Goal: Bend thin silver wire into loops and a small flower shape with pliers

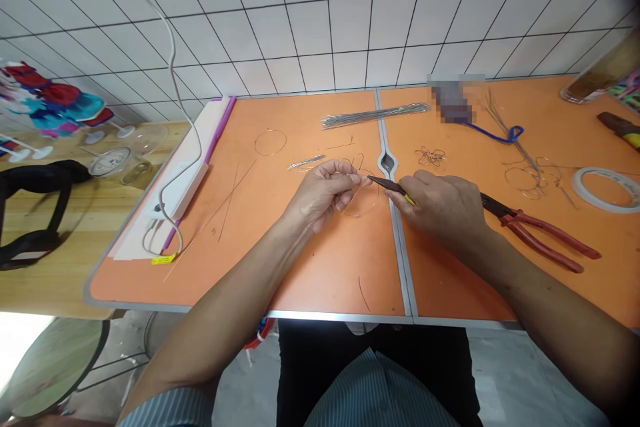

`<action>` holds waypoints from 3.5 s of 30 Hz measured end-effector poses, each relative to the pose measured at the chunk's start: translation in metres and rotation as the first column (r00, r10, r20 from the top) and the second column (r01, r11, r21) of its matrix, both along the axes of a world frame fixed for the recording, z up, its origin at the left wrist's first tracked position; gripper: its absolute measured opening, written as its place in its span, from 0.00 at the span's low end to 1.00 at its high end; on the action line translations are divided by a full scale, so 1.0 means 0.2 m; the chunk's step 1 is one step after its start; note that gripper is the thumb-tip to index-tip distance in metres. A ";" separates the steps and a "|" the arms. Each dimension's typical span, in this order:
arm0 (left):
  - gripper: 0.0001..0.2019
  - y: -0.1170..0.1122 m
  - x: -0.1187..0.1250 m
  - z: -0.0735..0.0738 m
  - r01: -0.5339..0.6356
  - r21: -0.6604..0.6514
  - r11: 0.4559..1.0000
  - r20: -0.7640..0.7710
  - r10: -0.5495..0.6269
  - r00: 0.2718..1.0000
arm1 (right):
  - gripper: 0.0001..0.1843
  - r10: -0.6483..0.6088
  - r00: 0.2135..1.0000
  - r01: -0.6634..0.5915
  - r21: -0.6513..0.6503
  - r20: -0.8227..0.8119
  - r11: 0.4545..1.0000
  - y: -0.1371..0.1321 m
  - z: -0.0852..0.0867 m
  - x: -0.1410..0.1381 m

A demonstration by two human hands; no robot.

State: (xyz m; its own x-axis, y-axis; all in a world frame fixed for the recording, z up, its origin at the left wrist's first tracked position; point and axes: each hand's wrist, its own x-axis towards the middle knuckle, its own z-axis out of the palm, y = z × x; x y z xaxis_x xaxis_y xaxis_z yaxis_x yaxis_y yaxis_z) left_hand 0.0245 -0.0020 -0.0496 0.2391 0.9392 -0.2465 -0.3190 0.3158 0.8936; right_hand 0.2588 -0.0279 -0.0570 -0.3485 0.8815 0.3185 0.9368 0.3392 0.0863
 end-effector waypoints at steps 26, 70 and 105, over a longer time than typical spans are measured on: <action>0.13 -0.01 0.01 0.02 -0.015 -0.067 0.998 0.063 0.019 0.998 | 0.31 0.109 0.993 -0.120 0.299 0.053 0.947 0.00 -0.03 0.00; 0.14 0.00 0.02 0.02 -0.079 0.014 0.997 -0.060 0.079 0.995 | 0.17 0.075 0.986 -0.065 0.065 -0.152 0.996 -0.02 -0.02 -0.06; 0.14 -0.01 0.03 0.01 -0.034 0.068 0.997 -0.123 0.043 0.992 | 0.29 -0.538 0.410 -0.692 -0.636 -0.737 0.343 0.03 0.04 0.01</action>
State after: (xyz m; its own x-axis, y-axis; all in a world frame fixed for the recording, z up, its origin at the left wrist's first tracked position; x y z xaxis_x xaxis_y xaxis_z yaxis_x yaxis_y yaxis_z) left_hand 0.0301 -0.0042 -0.0469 0.1740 0.9623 -0.2091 -0.2150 0.2444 0.9455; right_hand 0.2607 -0.0214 -0.0493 -0.5634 0.7351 -0.3772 0.2010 -0.3209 -0.9255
